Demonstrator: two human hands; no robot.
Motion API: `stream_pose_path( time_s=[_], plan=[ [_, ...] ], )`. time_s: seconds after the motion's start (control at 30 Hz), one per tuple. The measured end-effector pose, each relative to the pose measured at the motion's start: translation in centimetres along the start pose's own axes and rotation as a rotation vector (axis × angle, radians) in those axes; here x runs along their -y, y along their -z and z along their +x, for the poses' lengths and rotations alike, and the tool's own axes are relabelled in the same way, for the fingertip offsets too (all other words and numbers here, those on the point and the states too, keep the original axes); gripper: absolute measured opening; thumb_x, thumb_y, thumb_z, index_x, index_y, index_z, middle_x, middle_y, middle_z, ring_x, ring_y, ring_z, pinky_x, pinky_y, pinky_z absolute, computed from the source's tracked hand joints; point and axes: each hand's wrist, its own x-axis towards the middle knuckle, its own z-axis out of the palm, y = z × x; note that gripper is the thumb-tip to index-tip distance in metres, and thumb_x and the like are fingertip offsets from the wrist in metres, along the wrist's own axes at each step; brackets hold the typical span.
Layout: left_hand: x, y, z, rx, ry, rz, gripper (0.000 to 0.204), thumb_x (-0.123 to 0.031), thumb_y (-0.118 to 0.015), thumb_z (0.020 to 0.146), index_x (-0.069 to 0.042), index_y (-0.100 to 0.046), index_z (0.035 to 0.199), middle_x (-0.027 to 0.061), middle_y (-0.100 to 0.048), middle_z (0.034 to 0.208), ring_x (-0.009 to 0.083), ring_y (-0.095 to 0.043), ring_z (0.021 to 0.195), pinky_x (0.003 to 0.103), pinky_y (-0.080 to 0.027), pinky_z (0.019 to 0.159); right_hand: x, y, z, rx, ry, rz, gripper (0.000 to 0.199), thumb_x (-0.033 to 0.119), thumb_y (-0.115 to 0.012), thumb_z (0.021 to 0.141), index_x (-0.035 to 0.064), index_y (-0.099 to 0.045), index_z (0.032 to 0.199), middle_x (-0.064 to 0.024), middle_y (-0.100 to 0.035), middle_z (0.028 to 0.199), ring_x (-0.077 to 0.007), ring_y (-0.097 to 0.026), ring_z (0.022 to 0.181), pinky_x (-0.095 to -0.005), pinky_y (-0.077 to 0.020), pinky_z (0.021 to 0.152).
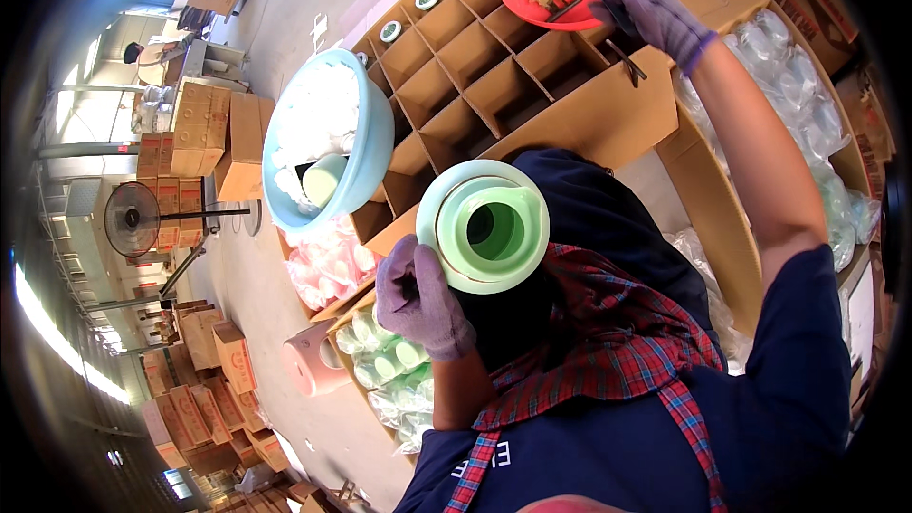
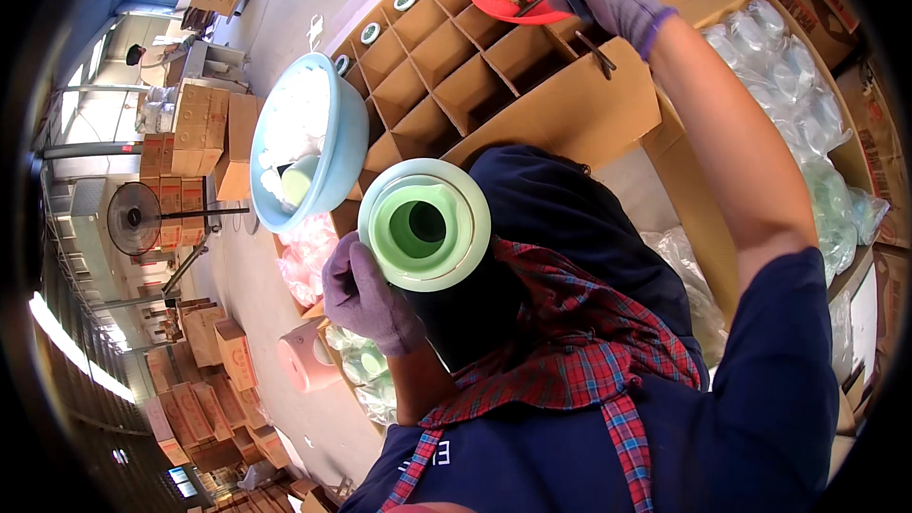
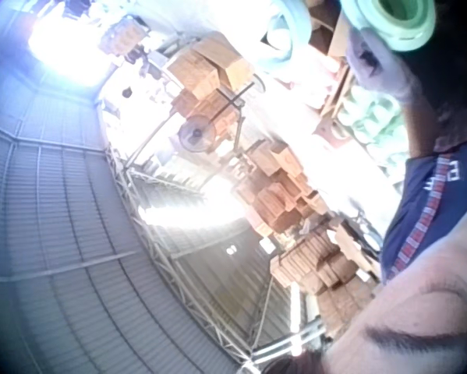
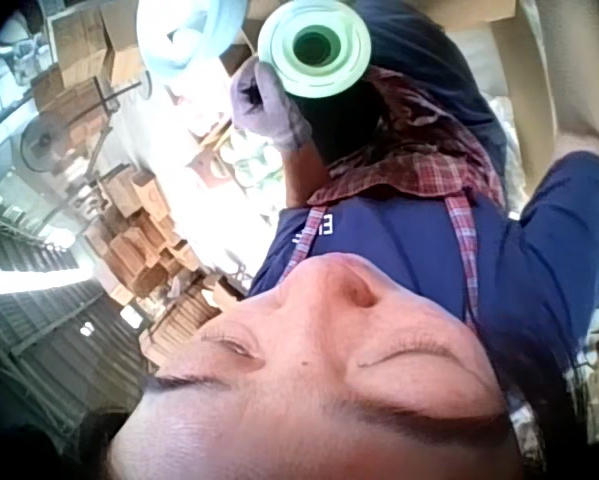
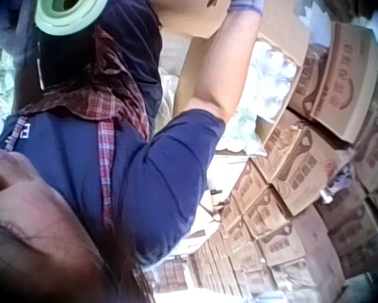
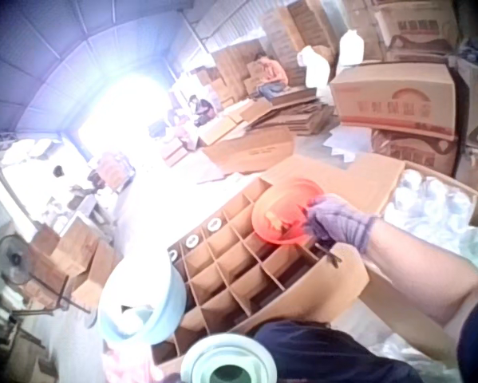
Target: The person assembles light green kettles by inserting stainless steel inner pots and black rubber gaskets, then screwing on lids. They repeatedly pick kettles from a box, insert components, and place finished units into a divided cardboard box.
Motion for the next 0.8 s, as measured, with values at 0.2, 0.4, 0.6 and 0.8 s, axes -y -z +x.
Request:
stream_pose_path(
  time_s=[0.2, 0.4, 0.6, 0.8],
  plan=[
    [0.3, 1.5, -1.3, -0.088, -0.03, 0.008, 0.014, 0.004, -0.059, 0.087, 0.009, -0.069, 0.094, 0.0065, -0.065, 0.083, 0.0117, -0.053, 0.072, 0.025, -0.043, 0.071, 9.9, -4.3, -0.2, -0.242, -0.243, 0.106, 0.037, 0.029, -0.058, 0.098, -0.0011, -0.063, 0.117, -0.0147, -0.071, 0.095, -0.0249, -0.068, 0.089, -0.0351, -0.053, 0.081],
    [-0.5, 4.5, -5.1, 0.039, 0.114, -0.032, 0.018, 0.0, -0.054, 0.084, 0.009, -0.067, 0.094, 0.0116, -0.065, 0.091, 0.0179, -0.057, 0.084, 0.03, -0.043, 0.082, 20.5, -12.0, -9.1, 0.244, 0.266, 0.18, 0.035, 0.033, -0.043, 0.106, 0.0057, -0.065, 0.103, -0.0186, -0.066, 0.097, -0.0384, -0.064, 0.093, -0.0462, -0.0516, 0.081],
    [2.1, 8.0, -8.0, 0.478, 0.072, 0.225, 0.024, -0.003, -0.057, 0.079, 0.005, -0.066, 0.1, 0.018, -0.068, 0.109, 0.0288, -0.063, 0.108, 0.043, -0.043, 0.104, 29.7, -7.3, -10.0, 0.067, 0.211, 0.175, 0.029, 0.031, -0.067, 0.09, 0.0072, -0.065, 0.107, -0.0118, -0.063, 0.09, -0.0336, -0.062, 0.086, -0.0437, -0.0495, 0.08],
    [2.8, 8.7, -2.6, 0.173, 0.021, 0.357, 0.039, -0.006, -0.052, 0.089, 0.004, -0.063, 0.125, 0.0209, -0.064, 0.127, 0.0319, -0.061, 0.118, 0.041, -0.045, 0.106, 33.5, -9.6, -12.1, 0.328, 0.341, -0.206, 0.039, 0.036, -0.069, 0.085, 0.0055, -0.064, 0.11, -0.0101, -0.062, 0.097, -0.0278, -0.061, 0.096, -0.0461, -0.044, 0.096]
  ],
)
